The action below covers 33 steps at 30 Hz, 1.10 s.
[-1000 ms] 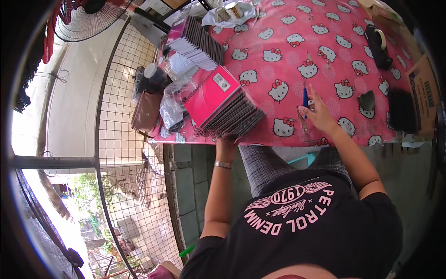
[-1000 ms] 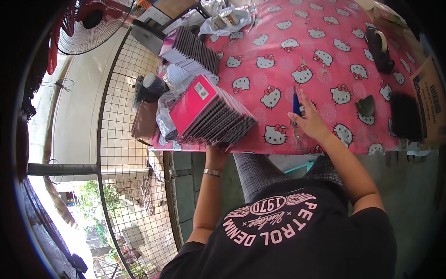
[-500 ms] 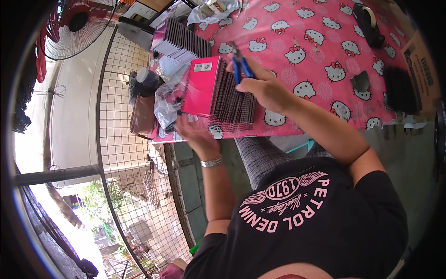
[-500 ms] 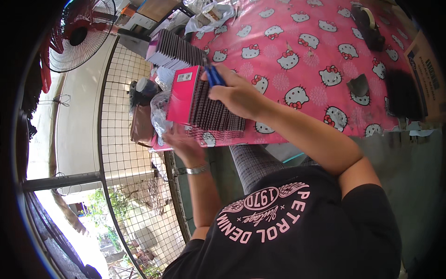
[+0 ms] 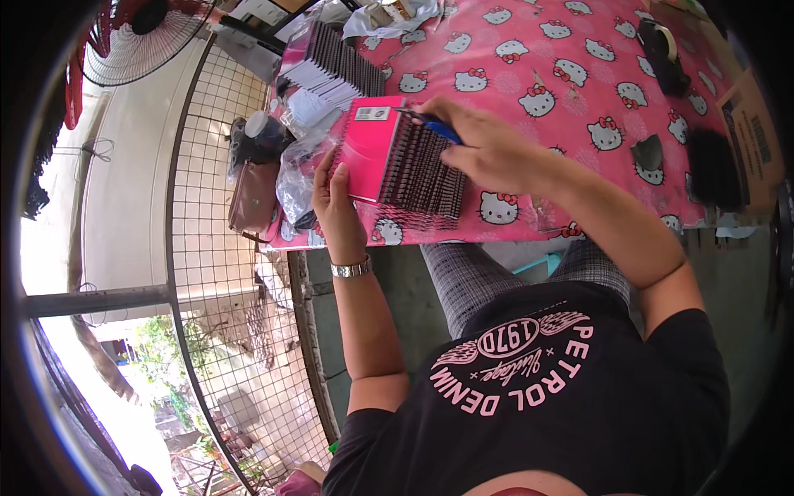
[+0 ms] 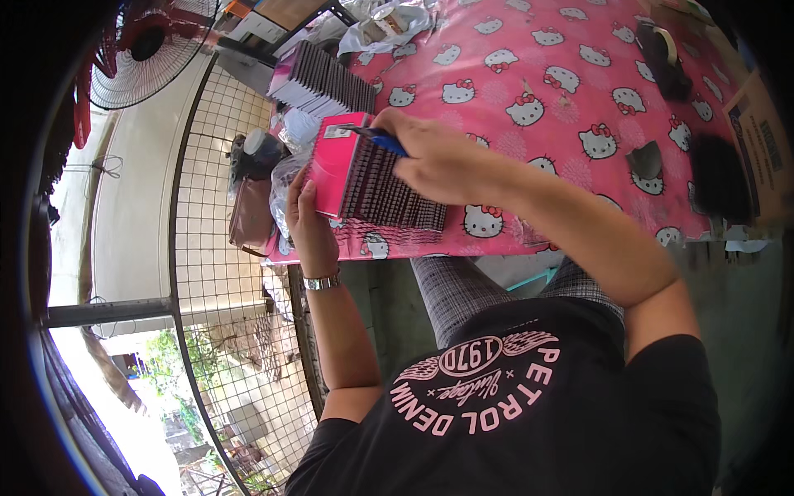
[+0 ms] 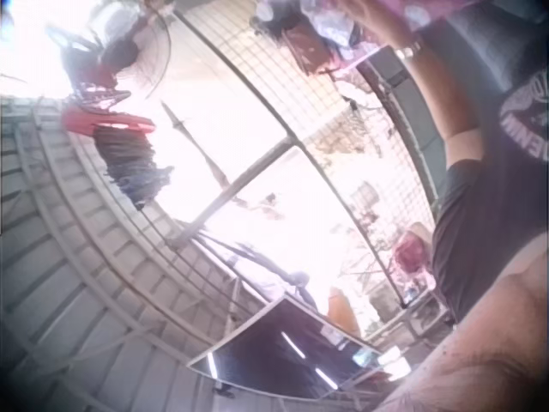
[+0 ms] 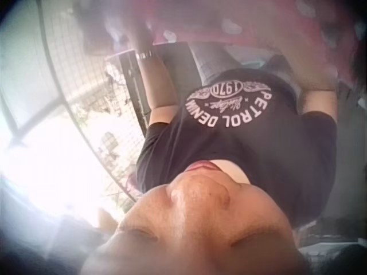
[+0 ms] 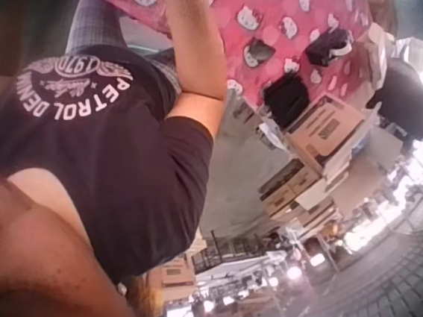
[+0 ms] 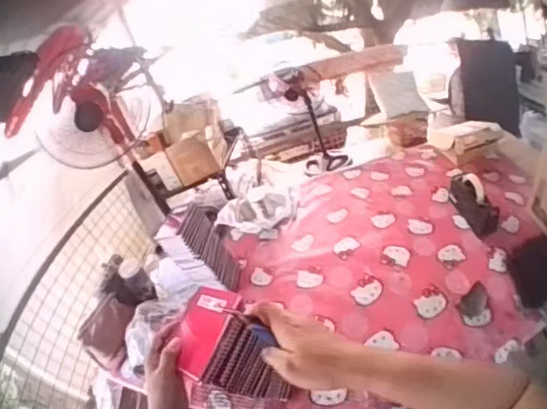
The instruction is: The person trims the spiral binding of notebooks using a pair of shears and places notebooks into a cardboard box.
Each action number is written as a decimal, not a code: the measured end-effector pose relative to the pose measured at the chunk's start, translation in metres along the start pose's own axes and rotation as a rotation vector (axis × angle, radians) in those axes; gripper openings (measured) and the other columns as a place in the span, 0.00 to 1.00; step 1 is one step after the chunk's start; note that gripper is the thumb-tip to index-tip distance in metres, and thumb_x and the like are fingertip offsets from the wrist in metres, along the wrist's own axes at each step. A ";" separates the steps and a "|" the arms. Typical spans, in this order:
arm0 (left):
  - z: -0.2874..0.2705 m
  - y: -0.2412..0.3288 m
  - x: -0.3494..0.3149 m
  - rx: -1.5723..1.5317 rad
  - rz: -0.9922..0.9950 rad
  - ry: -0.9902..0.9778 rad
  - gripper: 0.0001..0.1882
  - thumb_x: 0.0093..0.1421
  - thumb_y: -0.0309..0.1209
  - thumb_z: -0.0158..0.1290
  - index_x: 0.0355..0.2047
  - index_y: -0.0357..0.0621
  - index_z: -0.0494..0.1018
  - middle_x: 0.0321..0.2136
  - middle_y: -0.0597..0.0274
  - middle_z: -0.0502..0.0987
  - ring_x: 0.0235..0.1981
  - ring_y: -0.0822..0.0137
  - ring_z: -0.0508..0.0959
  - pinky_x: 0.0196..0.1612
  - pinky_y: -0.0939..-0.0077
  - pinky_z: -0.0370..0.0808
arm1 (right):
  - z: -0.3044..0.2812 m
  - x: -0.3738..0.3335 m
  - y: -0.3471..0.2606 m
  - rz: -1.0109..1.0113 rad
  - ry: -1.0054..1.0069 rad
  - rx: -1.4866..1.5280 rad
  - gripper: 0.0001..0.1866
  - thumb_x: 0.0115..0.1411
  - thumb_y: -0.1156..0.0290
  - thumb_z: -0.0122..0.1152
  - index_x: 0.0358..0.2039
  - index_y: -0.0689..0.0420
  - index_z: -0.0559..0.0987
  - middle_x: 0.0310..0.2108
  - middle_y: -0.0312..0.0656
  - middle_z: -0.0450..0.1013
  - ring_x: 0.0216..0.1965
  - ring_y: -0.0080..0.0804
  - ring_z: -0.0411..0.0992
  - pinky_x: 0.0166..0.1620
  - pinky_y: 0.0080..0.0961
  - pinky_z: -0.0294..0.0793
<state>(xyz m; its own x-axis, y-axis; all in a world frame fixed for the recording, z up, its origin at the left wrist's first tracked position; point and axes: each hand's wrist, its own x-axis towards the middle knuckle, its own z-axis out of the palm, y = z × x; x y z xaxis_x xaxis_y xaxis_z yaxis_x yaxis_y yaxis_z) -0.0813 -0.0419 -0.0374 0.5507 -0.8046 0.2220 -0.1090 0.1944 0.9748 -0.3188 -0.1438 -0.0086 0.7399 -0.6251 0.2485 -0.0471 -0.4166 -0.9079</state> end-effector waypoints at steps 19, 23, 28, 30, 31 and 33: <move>0.014 0.013 -0.054 0.444 0.197 -0.015 0.11 0.62 0.27 0.61 0.26 0.38 0.72 0.15 0.69 0.75 0.16 0.82 0.70 0.21 0.86 0.65 | -0.005 0.023 0.015 -0.022 0.066 -0.272 0.11 0.58 0.68 0.59 0.37 0.61 0.73 0.33 0.52 0.75 0.39 0.53 0.74 0.43 0.45 0.71; 0.020 0.012 -0.059 0.346 0.100 -0.003 0.10 0.67 0.30 0.55 0.29 0.37 0.73 0.22 0.63 0.78 0.18 0.78 0.74 0.21 0.84 0.71 | 0.007 0.018 0.032 -0.078 -0.093 -0.209 0.13 0.60 0.68 0.60 0.43 0.58 0.71 0.36 0.49 0.71 0.41 0.49 0.73 0.44 0.42 0.69; 0.020 0.013 -0.061 0.338 0.125 0.039 0.08 0.64 0.27 0.59 0.28 0.38 0.73 0.20 0.67 0.77 0.21 0.81 0.74 0.24 0.86 0.70 | 0.005 0.005 0.014 -0.206 -0.012 -0.611 0.14 0.58 0.66 0.60 0.43 0.55 0.74 0.40 0.42 0.73 0.48 0.44 0.73 0.54 0.43 0.66; 0.015 0.014 -0.063 0.351 0.158 0.002 0.07 0.63 0.26 0.60 0.30 0.37 0.74 0.22 0.67 0.77 0.23 0.82 0.73 0.26 0.86 0.70 | 0.010 -0.002 0.009 -0.323 0.061 -0.851 0.16 0.54 0.67 0.63 0.43 0.53 0.74 0.40 0.40 0.73 0.48 0.39 0.73 0.58 0.44 0.63; 0.012 0.013 -0.065 0.354 0.174 -0.024 0.07 0.62 0.26 0.60 0.30 0.36 0.74 0.22 0.67 0.76 0.24 0.82 0.73 0.27 0.86 0.70 | 0.015 -0.005 0.008 -0.347 0.089 -0.917 0.18 0.51 0.67 0.66 0.43 0.52 0.74 0.40 0.38 0.73 0.48 0.37 0.73 0.59 0.44 0.61; 0.007 0.010 -0.065 0.372 0.162 -0.046 0.06 0.60 0.24 0.62 0.31 0.35 0.75 0.23 0.67 0.76 0.25 0.81 0.73 0.28 0.86 0.70 | 0.019 -0.006 0.007 -0.372 0.130 -1.005 0.17 0.51 0.68 0.65 0.43 0.51 0.75 0.40 0.37 0.73 0.48 0.35 0.73 0.61 0.45 0.58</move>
<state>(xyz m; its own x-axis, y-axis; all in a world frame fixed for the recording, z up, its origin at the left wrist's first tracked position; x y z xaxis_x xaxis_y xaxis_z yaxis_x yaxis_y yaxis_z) -0.1243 0.0084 -0.0425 0.4653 -0.8059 0.3661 -0.4883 0.1113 0.8655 -0.3103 -0.1305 -0.0229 0.7478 -0.3875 0.5391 -0.4067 -0.9092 -0.0894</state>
